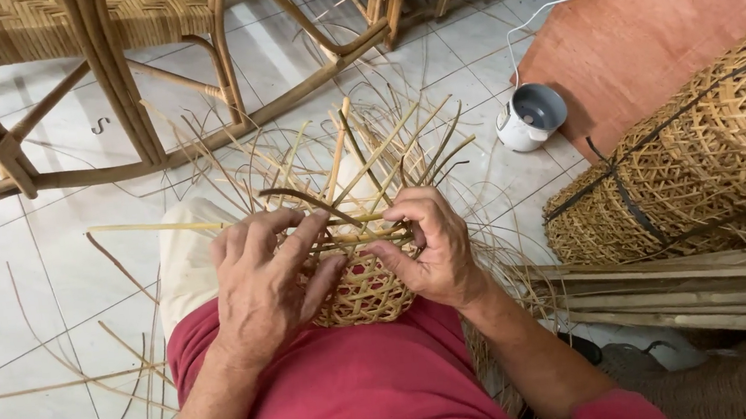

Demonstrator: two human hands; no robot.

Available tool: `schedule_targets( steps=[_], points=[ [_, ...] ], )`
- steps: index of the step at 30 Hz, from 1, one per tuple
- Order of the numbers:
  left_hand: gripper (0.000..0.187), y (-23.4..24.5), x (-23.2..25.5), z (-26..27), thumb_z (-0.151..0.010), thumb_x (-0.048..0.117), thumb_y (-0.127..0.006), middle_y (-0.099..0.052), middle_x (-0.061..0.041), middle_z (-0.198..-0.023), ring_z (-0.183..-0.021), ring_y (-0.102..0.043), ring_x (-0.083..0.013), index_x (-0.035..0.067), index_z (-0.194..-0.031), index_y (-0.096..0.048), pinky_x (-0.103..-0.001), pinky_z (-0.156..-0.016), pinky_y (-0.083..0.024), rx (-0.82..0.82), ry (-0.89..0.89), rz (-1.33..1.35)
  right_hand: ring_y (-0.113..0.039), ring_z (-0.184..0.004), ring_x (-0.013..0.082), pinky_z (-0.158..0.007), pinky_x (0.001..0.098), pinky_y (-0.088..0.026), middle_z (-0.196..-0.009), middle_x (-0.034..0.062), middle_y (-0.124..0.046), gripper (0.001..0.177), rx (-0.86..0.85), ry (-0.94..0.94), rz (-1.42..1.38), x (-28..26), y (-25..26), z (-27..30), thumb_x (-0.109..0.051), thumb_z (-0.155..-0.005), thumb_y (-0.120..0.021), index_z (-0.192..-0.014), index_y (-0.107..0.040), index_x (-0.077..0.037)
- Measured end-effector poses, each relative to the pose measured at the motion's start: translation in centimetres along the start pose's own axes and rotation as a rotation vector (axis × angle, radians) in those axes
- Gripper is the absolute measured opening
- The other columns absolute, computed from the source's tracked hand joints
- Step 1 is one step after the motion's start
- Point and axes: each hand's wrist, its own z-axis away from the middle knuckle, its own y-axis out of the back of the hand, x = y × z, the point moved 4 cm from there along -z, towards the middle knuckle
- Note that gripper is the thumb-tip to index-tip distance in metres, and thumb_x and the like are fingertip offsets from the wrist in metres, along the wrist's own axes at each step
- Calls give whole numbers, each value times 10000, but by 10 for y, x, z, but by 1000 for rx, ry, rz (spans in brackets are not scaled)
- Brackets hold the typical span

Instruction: A person is weaving a small basket using thin, flexible strips of natural material, working at a steady and efficient pace.

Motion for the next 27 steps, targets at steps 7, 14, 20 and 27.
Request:
schedule_targets(
  steps=[7,14,20,27],
  points=[
    [290,29,-9,24,-805,274,-873,-680,1,-983,-876,-642,-241,268,-1086,-802,-380,-865,-527,215,-33,-61,-512,-567,140,-482,275,-455,-1079,115,-662,515,2,-66,-50,27,11,8,-274,-838,-883,-1238,-636,-63],
    [486,-4,-12,4,-886,454,-787,-681,-106,-1117,-995,-649,-344,182,-1283,-728,-461,-853,-550,-116,124,249,-511,-563,135,-498,274,-457,-1033,146,-648,590,-41,-105,-81,30,28,2,-206,-795,-911,-1265,-618,-2],
    [459,-10,-4,-4,-924,481,-765,-579,-111,-851,-895,-597,-280,173,-1265,-756,-404,-766,-551,-225,147,188,-564,-598,201,-508,328,-499,-1072,199,-625,680,-77,-3,225,-12,46,-20,-184,-824,-895,-1384,-566,15],
    [389,0,4,-1,-901,512,-755,-604,-62,-1097,-941,-608,-204,220,-1158,-734,-332,-782,-518,-158,50,190,-566,-513,182,-462,306,-497,-914,185,-708,500,-176,13,121,-25,22,-25,-154,-886,-813,-1327,-629,-6]
  ],
)
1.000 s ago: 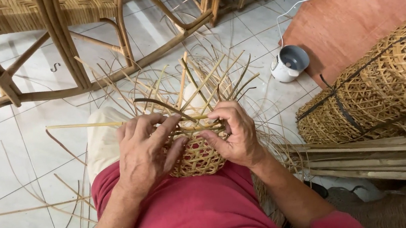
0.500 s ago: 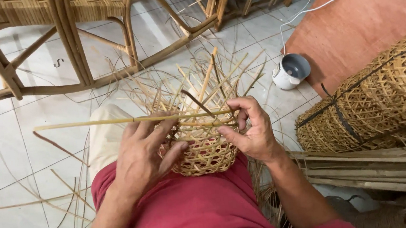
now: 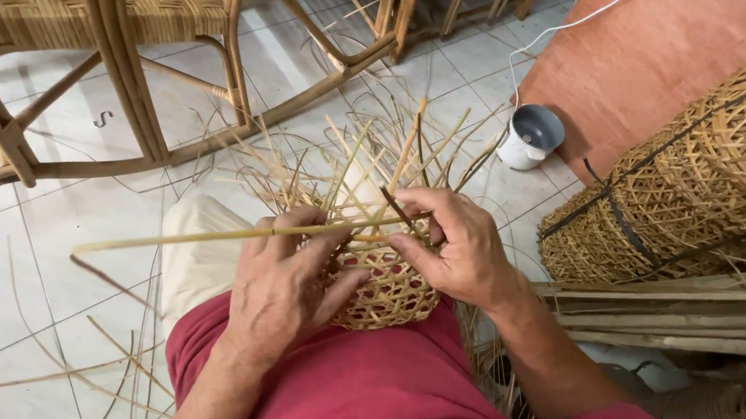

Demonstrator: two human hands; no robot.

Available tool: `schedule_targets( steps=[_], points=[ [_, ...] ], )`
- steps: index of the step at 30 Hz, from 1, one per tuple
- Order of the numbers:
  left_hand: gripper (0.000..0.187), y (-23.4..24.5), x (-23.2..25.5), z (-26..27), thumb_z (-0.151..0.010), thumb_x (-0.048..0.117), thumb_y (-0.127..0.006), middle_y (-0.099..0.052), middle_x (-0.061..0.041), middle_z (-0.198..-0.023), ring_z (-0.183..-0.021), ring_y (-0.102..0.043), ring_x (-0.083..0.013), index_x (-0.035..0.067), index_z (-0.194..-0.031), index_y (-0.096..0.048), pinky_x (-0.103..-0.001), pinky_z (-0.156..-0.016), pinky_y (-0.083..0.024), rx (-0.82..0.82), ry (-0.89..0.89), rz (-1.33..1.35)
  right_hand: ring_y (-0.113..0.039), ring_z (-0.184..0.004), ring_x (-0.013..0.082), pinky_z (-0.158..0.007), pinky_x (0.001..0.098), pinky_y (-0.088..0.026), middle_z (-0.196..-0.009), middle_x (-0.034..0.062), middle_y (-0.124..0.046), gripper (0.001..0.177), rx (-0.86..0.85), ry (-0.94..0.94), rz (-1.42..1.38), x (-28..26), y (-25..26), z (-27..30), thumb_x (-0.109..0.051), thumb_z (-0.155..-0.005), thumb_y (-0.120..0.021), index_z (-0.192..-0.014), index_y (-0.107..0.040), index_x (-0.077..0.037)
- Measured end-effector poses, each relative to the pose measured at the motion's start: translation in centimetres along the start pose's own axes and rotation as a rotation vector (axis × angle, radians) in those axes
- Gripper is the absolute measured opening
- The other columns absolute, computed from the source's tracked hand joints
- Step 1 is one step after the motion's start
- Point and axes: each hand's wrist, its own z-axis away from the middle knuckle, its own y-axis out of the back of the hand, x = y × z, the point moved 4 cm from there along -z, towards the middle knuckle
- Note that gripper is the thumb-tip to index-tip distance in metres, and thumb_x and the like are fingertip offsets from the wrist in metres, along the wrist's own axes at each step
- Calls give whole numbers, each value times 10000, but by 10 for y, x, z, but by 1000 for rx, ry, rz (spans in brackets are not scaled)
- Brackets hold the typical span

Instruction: A person is weaving a small basket using thin, flexible strips of natural material, working at a steady and efficient pace.

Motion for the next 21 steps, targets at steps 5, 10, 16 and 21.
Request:
schedule_targets(
  steps=[5,10,16,21],
  points=[
    [298,-1,-5,12,-955,423,-727,-712,-69,-922,-814,-716,-203,186,-1126,-783,-311,-706,-587,-91,59,105,-566,-531,181,-490,308,-485,-905,122,-745,429,81,-48,-33,26,-12,12,-265,-869,-847,-1201,-666,-63],
    [164,34,36,-14,-980,316,-678,-648,-4,-971,-922,-620,-209,236,-1114,-728,-339,-765,-462,173,-241,-159,-536,-516,199,-508,315,-487,-727,77,-686,368,89,-53,-31,19,-15,8,-263,-837,-872,-1114,-706,-86],
    [184,17,24,-42,-891,301,-685,-612,10,-851,-907,-594,-228,226,-1058,-704,-379,-767,-427,79,-154,-281,-556,-505,286,-565,385,-531,-551,48,-516,331,99,-79,-26,11,-13,1,-306,-849,-856,-1095,-728,-127],
    [136,0,19,-49,-926,317,-673,-620,-16,-823,-884,-593,-258,182,-912,-689,-396,-774,-434,46,-150,-240,-563,-497,275,-575,386,-530,-522,43,-490,309,101,-70,-16,3,-11,-3,-336,-862,-825,-1081,-733,-139]
  ],
)
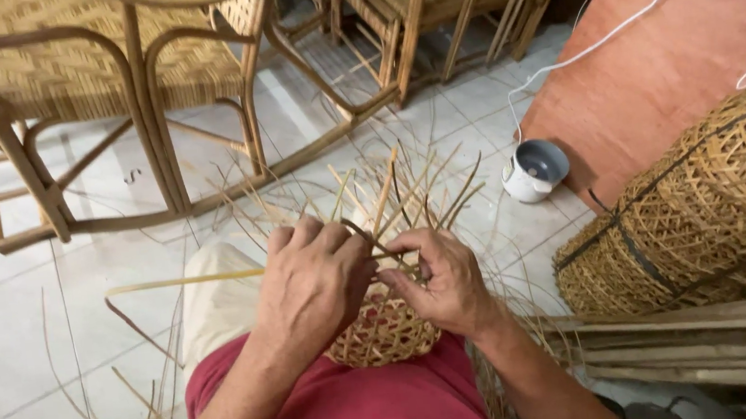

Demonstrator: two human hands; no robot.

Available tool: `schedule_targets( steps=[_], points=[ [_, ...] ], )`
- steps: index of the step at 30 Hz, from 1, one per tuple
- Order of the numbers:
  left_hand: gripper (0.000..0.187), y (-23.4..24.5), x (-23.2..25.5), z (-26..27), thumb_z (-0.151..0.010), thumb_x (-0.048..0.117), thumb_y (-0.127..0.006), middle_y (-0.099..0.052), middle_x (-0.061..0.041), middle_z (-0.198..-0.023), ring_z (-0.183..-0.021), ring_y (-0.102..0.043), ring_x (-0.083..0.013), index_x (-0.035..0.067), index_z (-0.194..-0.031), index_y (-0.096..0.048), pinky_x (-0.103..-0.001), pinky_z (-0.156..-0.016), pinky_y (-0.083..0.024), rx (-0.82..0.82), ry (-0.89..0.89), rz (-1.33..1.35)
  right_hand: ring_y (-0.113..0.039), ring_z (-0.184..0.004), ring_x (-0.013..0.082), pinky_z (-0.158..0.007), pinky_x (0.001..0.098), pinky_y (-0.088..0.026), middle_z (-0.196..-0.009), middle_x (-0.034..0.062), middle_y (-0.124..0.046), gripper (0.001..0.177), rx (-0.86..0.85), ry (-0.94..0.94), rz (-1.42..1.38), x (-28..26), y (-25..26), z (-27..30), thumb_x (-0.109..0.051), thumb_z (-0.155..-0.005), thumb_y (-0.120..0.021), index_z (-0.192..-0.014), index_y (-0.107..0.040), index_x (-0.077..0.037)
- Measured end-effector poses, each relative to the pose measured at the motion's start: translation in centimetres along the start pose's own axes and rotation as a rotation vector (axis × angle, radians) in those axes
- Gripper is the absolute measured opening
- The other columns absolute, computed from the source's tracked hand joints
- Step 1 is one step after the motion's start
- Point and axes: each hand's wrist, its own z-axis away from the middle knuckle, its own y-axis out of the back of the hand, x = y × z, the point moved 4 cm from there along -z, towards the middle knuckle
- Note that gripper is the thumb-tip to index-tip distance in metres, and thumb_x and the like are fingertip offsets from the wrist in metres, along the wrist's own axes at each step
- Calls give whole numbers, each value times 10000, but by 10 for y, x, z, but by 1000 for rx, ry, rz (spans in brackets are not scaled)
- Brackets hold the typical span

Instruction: A person is weaving a small basket using thin, flexible strips of natural material, working at a steady and efficient pace.

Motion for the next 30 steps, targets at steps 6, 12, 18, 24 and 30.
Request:
schedule_targets(
  steps=[6,12,18,24,30],
  points=[
    [133,-1,3,3,-948,289,-720,-654,-11,-835,-737,-569,-249,165,-965,-675,-426,-668,-417,-50,27,26,-497,-589,125,-675,351,-477,-821,-24,-649,308,-93,73,102,0,-3,3,-380,-963,-711,-1135,-615,-144],
    [179,-13,4,14,-931,180,-715,-683,-38,-903,-745,-581,-249,124,-1098,-688,-423,-658,-442,-32,9,40,-468,-573,116,-686,336,-471,-800,-30,-625,311,-99,77,103,4,-7,5,-387,-969,-705,-1138,-615,-142],
    [246,-16,-1,9,-978,262,-679,-695,-43,-859,-713,-619,-221,86,-1149,-706,-400,-629,-474,-115,127,203,-714,-852,194,-804,376,-557,-999,44,-745,349,-110,77,58,4,-8,2,-397,-965,-697,-1135,-612,-104],
    [373,-7,-4,-6,-934,249,-719,-694,-75,-864,-739,-637,-279,77,-1261,-669,-431,-640,-489,-156,173,316,-719,-843,185,-805,385,-539,-992,29,-743,343,-129,62,47,0,-7,-1,-414,-975,-672,-1131,-610,-114],
    [436,-11,-1,0,-952,265,-690,-712,-72,-902,-754,-649,-259,82,-1343,-628,-426,-658,-491,-182,170,236,-692,-797,175,-795,382,-517,-998,24,-741,364,-133,74,66,3,-10,2,-439,-988,-647,-1152,-608,-116]
  ],
)
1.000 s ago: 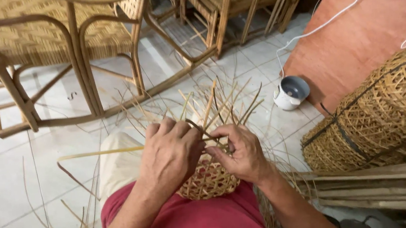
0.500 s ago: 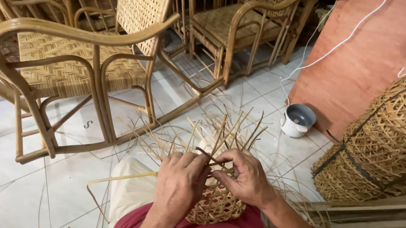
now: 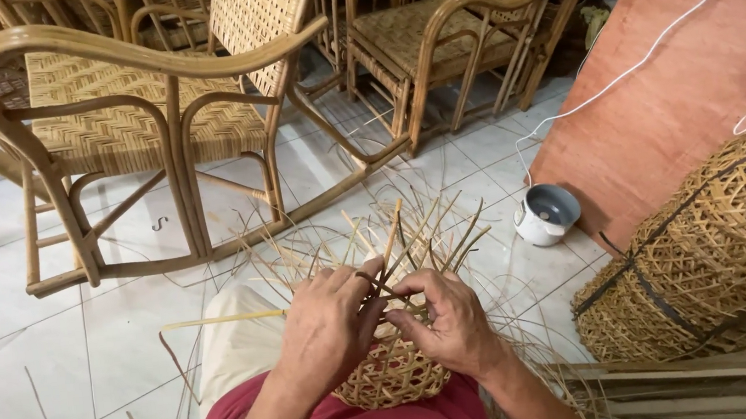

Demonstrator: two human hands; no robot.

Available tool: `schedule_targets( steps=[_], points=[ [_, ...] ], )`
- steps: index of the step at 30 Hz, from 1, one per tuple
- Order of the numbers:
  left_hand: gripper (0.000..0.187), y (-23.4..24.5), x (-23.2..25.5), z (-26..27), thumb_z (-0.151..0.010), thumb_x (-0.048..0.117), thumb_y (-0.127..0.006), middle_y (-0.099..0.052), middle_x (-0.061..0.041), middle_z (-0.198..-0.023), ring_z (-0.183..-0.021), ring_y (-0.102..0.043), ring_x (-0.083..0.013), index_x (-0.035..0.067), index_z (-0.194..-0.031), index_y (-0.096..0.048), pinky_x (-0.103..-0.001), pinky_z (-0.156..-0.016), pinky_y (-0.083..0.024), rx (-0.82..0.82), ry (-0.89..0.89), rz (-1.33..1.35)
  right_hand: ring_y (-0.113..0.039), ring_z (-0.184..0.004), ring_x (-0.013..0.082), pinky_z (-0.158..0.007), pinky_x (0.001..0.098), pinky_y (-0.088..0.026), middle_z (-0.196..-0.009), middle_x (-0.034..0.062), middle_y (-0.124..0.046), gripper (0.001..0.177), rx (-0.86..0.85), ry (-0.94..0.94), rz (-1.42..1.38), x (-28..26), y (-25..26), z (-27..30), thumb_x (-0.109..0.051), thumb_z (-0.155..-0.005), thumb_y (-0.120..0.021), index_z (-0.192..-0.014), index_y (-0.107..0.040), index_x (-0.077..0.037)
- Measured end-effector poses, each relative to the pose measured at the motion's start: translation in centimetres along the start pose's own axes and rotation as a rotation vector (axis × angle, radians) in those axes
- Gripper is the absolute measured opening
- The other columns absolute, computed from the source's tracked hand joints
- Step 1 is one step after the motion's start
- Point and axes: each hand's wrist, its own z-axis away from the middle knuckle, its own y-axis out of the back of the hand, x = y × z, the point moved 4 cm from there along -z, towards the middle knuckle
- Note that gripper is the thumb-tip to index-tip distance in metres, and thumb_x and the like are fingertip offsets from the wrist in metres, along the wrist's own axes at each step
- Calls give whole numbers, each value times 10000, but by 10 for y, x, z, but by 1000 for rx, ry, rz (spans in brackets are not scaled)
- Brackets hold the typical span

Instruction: A person is weaving a small basket using thin, flexible strips of natural material, working at a steady and efficient pace.

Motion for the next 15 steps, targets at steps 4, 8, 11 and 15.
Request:
schedule_targets(
  steps=[4,8,11,15],
  points=[
    [409,0,-1,10,-996,301,-639,-672,-38,-871,-737,-612,-291,129,-1367,-617,-441,-639,-446,69,-70,-203,-693,-796,173,-759,360,-522,-982,24,-734,324,16,33,-14,-3,0,-1,-399,-996,-654,-1138,-600,-114],
    [206,6,-12,18,-960,342,-729,-687,9,-919,-760,-593,-227,190,-1098,-717,-405,-684,-425,155,-142,-200,-661,-735,156,-756,362,-542,-940,33,-724,334,23,37,-1,3,-2,-1,-415,-1005,-640,-1138,-602,-111],
    [204,8,-15,26,-965,314,-702,-667,-15,-981,-835,-594,-245,208,-1138,-725,-428,-739,-443,121,-128,-187,-604,-677,144,-694,348,-506,-904,22,-699,347,1,10,-28,-3,3,-2,-431,-998,-644,-1112,-610,-105],
    [111,8,-19,29,-967,324,-702,-638,15,-921,-830,-588,-223,242,-1028,-746,-383,-747,-445,225,-132,-135,-604,-594,235,-651,380,-527,-851,75,-713,323,65,-3,-72,-6,4,-5,-359,-938,-743,-1101,-642,-98]
  ],
)
